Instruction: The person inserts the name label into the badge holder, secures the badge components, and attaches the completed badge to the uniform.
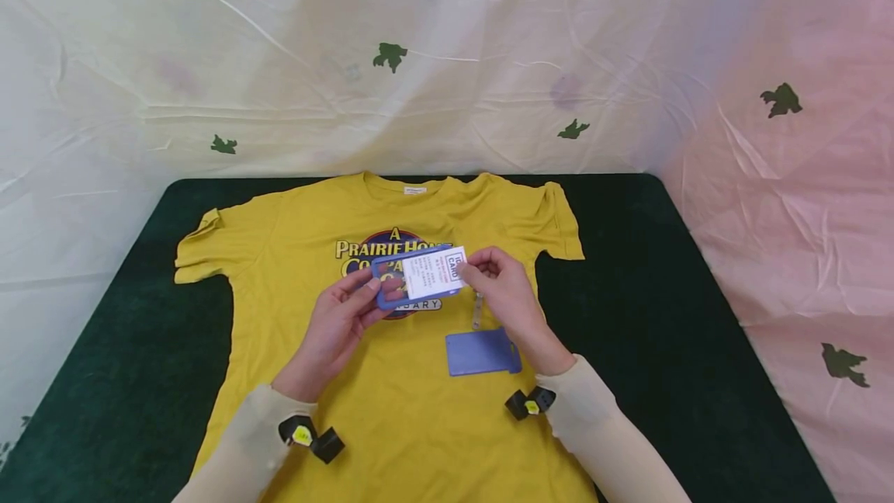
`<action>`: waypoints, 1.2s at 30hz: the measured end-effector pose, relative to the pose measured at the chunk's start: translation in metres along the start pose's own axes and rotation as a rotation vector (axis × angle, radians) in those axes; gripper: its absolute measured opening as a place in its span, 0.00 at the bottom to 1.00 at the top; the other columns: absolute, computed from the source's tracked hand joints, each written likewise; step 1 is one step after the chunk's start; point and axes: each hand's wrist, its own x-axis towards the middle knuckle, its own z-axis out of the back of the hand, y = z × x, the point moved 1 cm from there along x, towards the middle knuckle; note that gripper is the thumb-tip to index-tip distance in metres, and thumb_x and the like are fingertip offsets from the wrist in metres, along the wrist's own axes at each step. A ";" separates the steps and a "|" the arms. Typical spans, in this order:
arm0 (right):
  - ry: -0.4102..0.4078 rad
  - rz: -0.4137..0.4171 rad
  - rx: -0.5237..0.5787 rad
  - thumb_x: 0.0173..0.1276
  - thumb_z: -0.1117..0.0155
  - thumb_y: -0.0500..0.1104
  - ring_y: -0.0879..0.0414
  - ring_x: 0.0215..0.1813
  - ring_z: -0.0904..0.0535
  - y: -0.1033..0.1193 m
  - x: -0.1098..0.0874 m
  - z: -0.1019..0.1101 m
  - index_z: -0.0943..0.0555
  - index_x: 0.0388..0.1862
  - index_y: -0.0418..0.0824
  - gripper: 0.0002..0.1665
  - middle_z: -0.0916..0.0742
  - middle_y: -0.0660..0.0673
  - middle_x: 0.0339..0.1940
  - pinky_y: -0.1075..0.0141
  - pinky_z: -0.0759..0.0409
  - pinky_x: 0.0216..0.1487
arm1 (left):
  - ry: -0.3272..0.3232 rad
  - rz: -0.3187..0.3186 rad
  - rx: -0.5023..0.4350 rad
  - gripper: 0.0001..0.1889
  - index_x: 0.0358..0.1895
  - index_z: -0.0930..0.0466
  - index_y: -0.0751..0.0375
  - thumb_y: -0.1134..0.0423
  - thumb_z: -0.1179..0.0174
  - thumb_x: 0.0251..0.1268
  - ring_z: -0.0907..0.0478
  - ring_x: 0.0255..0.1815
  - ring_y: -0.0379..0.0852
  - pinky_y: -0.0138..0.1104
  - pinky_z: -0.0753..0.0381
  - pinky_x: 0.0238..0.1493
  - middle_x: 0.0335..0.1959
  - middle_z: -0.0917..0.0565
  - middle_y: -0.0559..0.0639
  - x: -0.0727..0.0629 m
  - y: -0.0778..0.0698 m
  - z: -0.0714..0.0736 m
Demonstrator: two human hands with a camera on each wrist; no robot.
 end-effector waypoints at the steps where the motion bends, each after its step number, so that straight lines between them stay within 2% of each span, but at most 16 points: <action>1: 0.005 0.001 -0.001 0.76 0.34 0.49 0.38 0.52 0.23 0.000 0.000 0.000 0.22 0.55 0.36 0.19 0.17 0.39 0.48 0.51 0.23 0.59 | -0.001 0.000 -0.001 0.22 0.72 0.35 0.76 0.71 0.50 0.82 0.11 0.43 0.45 0.41 0.14 0.55 0.44 0.09 0.53 0.000 0.000 0.000; 5: 0.022 0.001 0.009 0.76 0.34 0.48 0.36 0.54 0.23 -0.001 0.000 -0.002 0.24 0.57 0.36 0.20 0.17 0.38 0.50 0.51 0.23 0.61 | -0.015 0.006 0.001 0.22 0.72 0.34 0.76 0.71 0.50 0.82 0.11 0.42 0.44 0.38 0.13 0.51 0.44 0.10 0.54 -0.001 0.000 -0.001; 9: 0.036 0.006 0.007 0.77 0.35 0.47 0.40 0.52 0.21 -0.001 0.001 -0.004 0.24 0.60 0.36 0.21 0.16 0.38 0.51 0.52 0.20 0.60 | -0.027 0.013 0.000 0.21 0.71 0.33 0.76 0.71 0.49 0.81 0.11 0.41 0.44 0.37 0.12 0.50 0.45 0.11 0.55 -0.001 0.000 -0.001; 14: 0.052 0.004 -0.007 0.78 0.36 0.47 0.47 0.49 0.20 -0.001 0.002 -0.005 0.24 0.61 0.35 0.21 0.15 0.38 0.52 0.53 0.19 0.59 | -0.021 0.017 0.006 0.21 0.71 0.32 0.75 0.71 0.48 0.81 0.11 0.44 0.47 0.42 0.14 0.54 0.48 0.11 0.57 -0.001 0.001 -0.002; 20: 0.056 0.007 -0.009 0.78 0.37 0.46 0.47 0.48 0.19 -0.002 0.002 -0.007 0.23 0.60 0.34 0.20 0.15 0.37 0.52 0.55 0.19 0.59 | -0.017 0.025 0.026 0.22 0.73 0.33 0.74 0.71 0.47 0.80 0.12 0.46 0.48 0.45 0.16 0.57 0.52 0.12 0.58 -0.001 0.001 -0.002; 29: 0.062 -0.005 0.015 0.78 0.37 0.46 0.47 0.49 0.19 -0.002 0.001 -0.010 0.23 0.60 0.33 0.21 0.15 0.37 0.53 0.63 0.19 0.54 | -0.028 0.011 0.031 0.19 0.69 0.27 0.70 0.71 0.47 0.80 0.12 0.46 0.47 0.42 0.14 0.55 0.50 0.12 0.57 -0.002 0.003 -0.005; 36: 0.062 -0.008 0.022 0.78 0.36 0.47 0.48 0.49 0.19 -0.002 0.002 -0.012 0.23 0.60 0.33 0.22 0.14 0.37 0.53 0.70 0.19 0.50 | -0.025 -0.024 0.030 0.19 0.68 0.26 0.72 0.72 0.47 0.79 0.12 0.44 0.48 0.40 0.13 0.51 0.51 0.13 0.60 -0.002 0.007 -0.009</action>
